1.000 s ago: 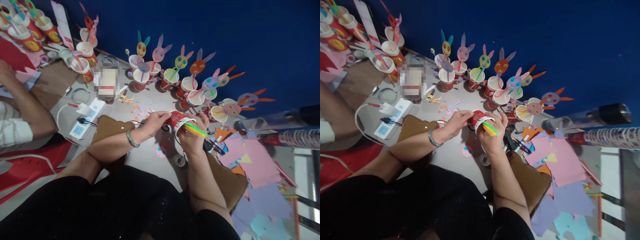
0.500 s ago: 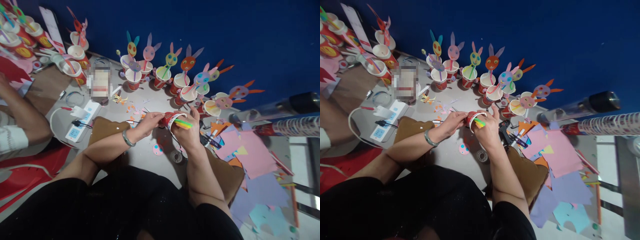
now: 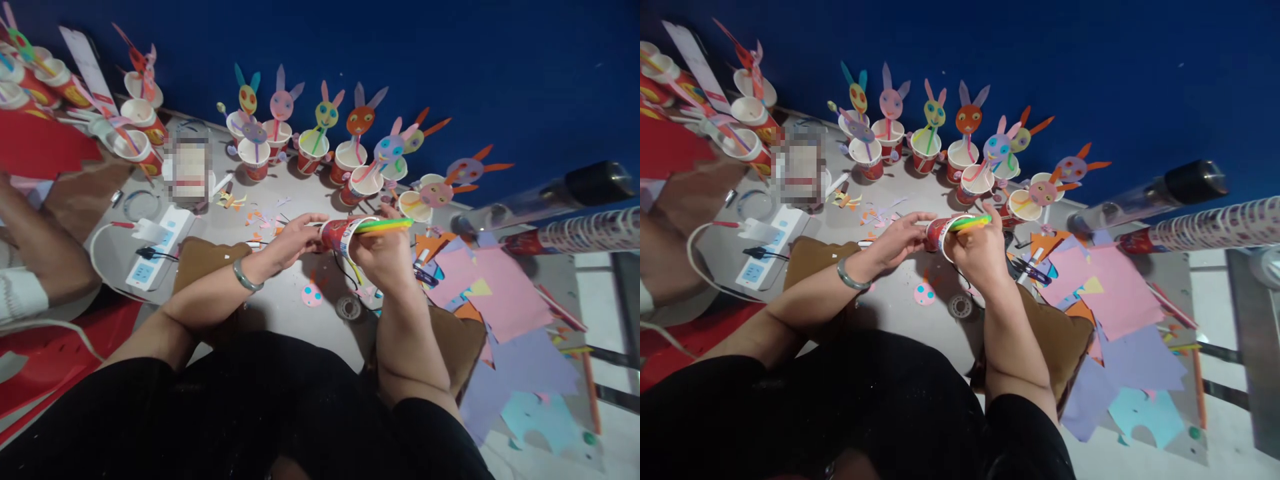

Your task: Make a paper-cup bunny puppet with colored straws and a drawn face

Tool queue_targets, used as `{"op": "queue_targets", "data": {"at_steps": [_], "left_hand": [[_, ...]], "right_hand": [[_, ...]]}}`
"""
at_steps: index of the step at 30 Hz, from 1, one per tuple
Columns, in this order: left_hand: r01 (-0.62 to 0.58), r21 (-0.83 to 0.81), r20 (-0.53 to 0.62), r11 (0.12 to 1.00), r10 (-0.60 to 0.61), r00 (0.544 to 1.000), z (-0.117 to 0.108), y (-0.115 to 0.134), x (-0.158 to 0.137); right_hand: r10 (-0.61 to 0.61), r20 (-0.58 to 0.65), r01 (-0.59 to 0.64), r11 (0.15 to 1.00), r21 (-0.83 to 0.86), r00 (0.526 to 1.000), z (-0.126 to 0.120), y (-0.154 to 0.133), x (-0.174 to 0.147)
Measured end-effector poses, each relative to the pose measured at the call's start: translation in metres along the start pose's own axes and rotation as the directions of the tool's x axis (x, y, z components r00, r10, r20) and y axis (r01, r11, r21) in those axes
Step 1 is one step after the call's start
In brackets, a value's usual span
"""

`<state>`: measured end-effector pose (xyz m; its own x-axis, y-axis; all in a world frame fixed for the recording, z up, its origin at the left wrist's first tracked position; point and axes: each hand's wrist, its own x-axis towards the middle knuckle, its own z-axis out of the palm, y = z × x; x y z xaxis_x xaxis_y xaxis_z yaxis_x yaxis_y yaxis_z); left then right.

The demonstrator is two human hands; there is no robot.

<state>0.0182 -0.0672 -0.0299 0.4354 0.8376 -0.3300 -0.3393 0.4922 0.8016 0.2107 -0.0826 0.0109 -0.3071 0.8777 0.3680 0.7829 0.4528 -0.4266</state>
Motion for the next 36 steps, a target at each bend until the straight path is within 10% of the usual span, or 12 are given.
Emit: {"op": "queue_targets", "data": {"at_steps": [4,8,36], "left_hand": [[-0.213,0.204,0.267,0.956,0.155,0.951,-0.007,-0.009,0.005],[-0.428,0.422,0.287,0.799,0.33,0.899,-0.011,-0.018,0.012],[-0.299,0.421,0.206,0.857,0.231,0.951,-0.002,-0.005,0.003]], "right_hand": [[-0.004,0.041,0.006,0.998,-0.055,0.999,0.002,-0.009,-0.002],[-0.038,0.154,0.045,0.998,-0.046,0.987,0.002,-0.017,-0.002],[-0.028,0.164,0.037,0.998,-0.05,0.986,-0.019,-0.016,-0.007]]}}
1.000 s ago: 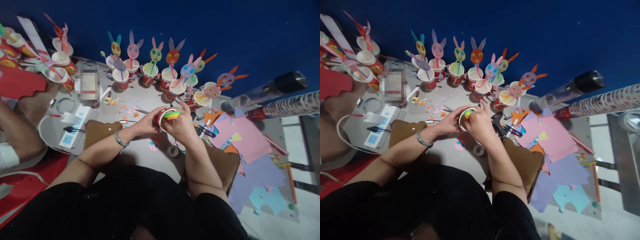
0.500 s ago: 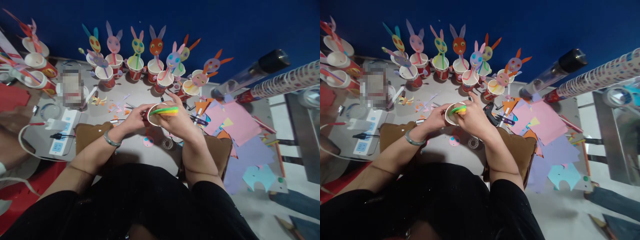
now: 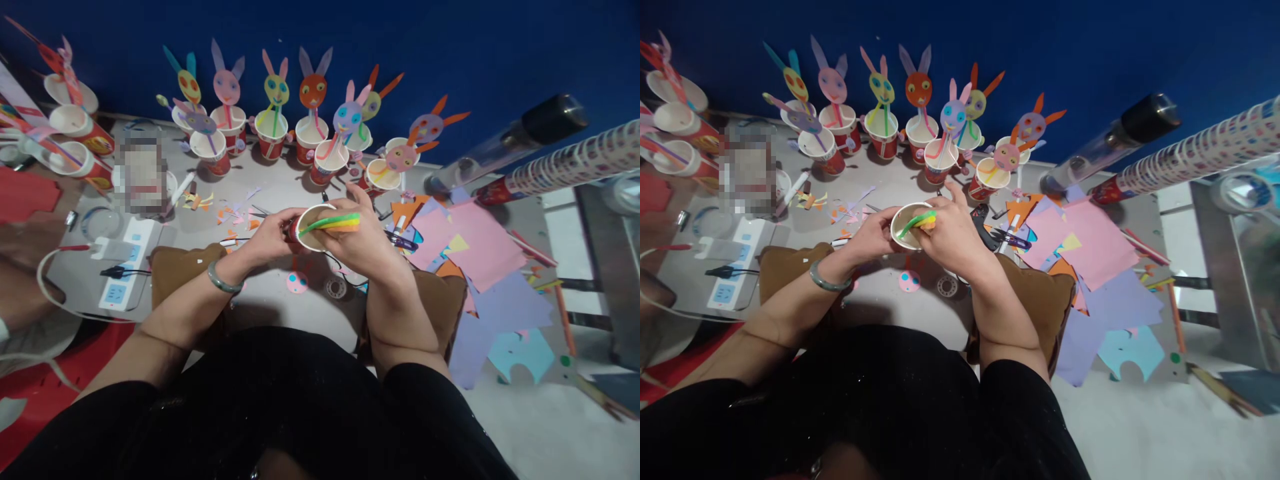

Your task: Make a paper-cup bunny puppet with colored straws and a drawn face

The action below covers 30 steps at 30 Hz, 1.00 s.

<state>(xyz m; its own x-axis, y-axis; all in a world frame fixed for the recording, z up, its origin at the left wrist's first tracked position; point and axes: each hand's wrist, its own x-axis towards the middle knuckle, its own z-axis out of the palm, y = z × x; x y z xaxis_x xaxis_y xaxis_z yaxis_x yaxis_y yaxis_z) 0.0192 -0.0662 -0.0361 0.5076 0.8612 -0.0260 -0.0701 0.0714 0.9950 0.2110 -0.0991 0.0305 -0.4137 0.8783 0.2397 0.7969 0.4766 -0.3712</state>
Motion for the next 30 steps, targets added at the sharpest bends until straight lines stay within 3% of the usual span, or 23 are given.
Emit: {"op": "queue_targets", "data": {"at_steps": [24,30], "left_hand": [[0.033,0.024,0.016,0.999,-0.033,0.999,0.001,0.007,-0.004],[0.001,0.092,-0.042,0.996,0.002,0.999,0.002,0.003,-0.007]], "right_hand": [[-0.025,0.008,0.025,1.0,-0.007,1.0,-0.003,-0.007,-0.003],[0.006,0.014,-0.006,1.0,-0.028,1.0,0.008,-0.007,0.002]]}}
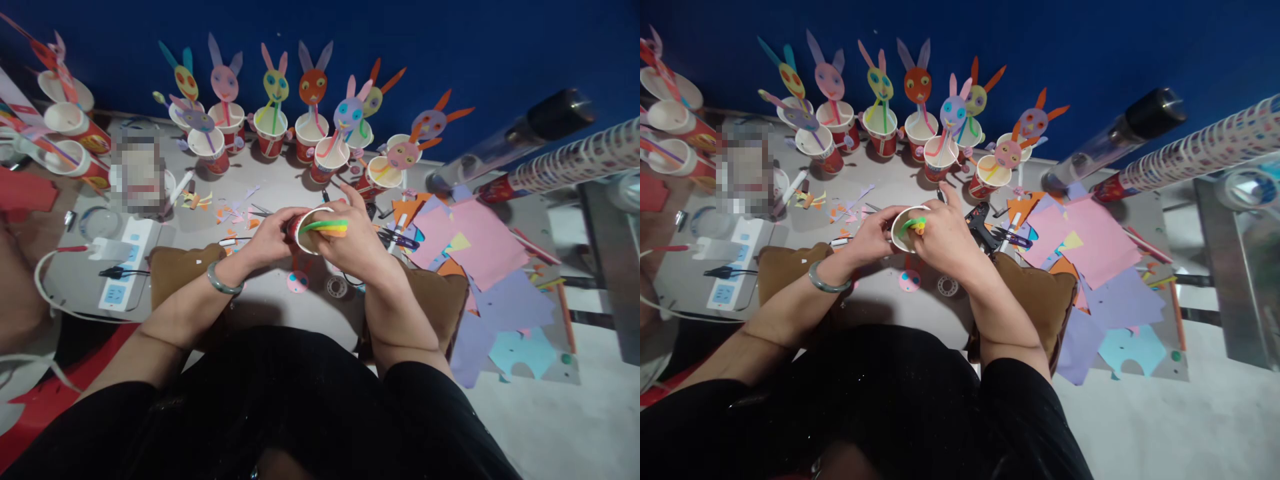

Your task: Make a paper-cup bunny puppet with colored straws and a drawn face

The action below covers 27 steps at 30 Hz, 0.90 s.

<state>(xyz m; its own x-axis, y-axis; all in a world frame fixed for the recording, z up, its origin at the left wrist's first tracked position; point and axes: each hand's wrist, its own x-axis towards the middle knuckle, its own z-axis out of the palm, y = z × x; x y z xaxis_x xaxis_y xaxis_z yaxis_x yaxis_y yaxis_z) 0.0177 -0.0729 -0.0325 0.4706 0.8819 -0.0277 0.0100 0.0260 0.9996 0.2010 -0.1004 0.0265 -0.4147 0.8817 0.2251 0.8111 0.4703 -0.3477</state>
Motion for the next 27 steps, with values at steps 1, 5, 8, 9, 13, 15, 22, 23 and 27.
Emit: {"op": "queue_targets", "data": {"at_steps": [1,5,8,9,13,15,22,23,27], "left_hand": [[-0.001,0.016,-0.01,1.0,0.001,1.0,0.0,0.0,0.0],[0.04,-0.004,-0.018,0.999,-0.041,0.999,-0.001,0.002,0.001],[0.132,-0.174,-0.037,0.976,-0.14,0.989,-0.004,0.004,0.003],[0.162,-0.249,-0.056,0.955,-0.181,0.982,-0.005,0.004,0.005],[0.228,-0.47,-0.085,0.853,-0.301,0.95,-0.005,0.003,0.009],[0.226,-0.512,-0.071,0.828,-0.303,0.95,-0.004,0.0,0.011],[0.326,-0.563,-0.057,0.759,-0.429,0.901,0.001,0.0,0.013],[0.338,-0.56,-0.059,0.756,-0.443,0.894,0.0,0.001,0.013],[0.343,-0.54,-0.058,0.769,-0.441,0.896,-0.002,0.004,0.01]], "right_hand": [[0.009,-0.006,-0.009,1.0,0.007,1.0,0.002,0.0,0.001],[0.026,-0.008,-0.026,1.0,0.014,1.0,0.007,0.002,0.005],[0.042,-0.016,-0.042,0.999,0.003,0.999,0.008,0.003,0.006],[0.051,-0.026,-0.051,0.999,0.003,0.998,0.008,0.004,0.007],[0.078,-0.068,-0.075,0.996,0.042,0.995,0.007,0.005,0.008],[0.075,-0.078,-0.07,0.996,0.059,0.994,0.007,0.005,0.008],[0.057,-0.125,-0.052,0.998,0.045,0.99,0.013,0.005,0.007],[0.053,-0.134,-0.048,0.998,0.043,0.99,0.015,0.006,0.007],[0.031,-0.154,-0.025,0.999,0.043,0.988,0.022,0.013,0.007]]}}
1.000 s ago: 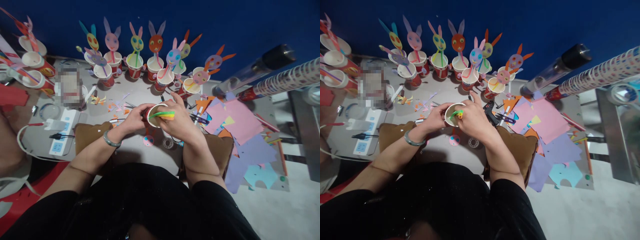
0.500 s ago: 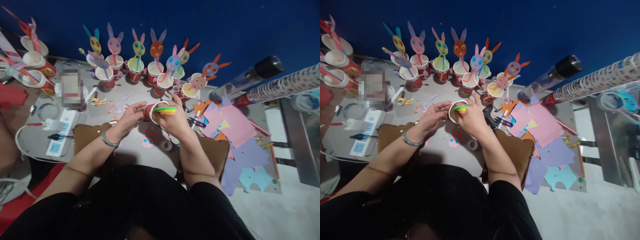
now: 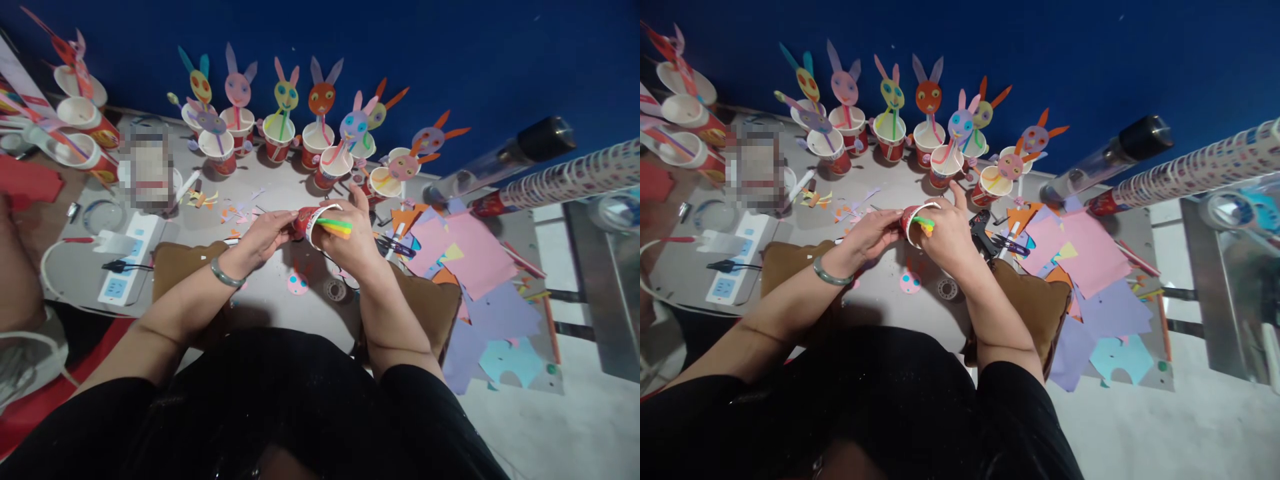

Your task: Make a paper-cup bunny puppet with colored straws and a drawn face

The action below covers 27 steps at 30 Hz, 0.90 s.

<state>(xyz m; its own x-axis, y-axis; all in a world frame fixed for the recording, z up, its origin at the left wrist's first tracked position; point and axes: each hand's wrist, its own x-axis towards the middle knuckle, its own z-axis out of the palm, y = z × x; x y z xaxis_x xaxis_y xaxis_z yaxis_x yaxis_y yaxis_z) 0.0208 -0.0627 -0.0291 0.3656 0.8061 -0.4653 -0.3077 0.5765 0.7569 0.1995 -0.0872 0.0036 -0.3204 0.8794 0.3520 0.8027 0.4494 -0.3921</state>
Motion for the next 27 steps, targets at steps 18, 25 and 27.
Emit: {"op": "queue_targets", "data": {"at_steps": [18,25,27], "left_hand": [[-0.056,-0.036,0.012,0.998,0.056,0.998,-0.002,0.0,0.002],[-0.059,-0.094,0.026,0.994,0.061,0.998,0.002,0.004,-0.002],[-0.071,-0.107,0.037,0.992,0.076,0.996,0.002,0.003,-0.001]], "right_hand": [[-0.016,0.0,0.015,0.996,0.093,1.0,0.008,0.021,0.001],[-0.018,0.001,0.018,0.992,0.125,1.0,-0.01,0.007,0.001],[-0.002,-0.02,0.005,0.99,0.144,1.0,-0.018,0.003,0.0]]}}
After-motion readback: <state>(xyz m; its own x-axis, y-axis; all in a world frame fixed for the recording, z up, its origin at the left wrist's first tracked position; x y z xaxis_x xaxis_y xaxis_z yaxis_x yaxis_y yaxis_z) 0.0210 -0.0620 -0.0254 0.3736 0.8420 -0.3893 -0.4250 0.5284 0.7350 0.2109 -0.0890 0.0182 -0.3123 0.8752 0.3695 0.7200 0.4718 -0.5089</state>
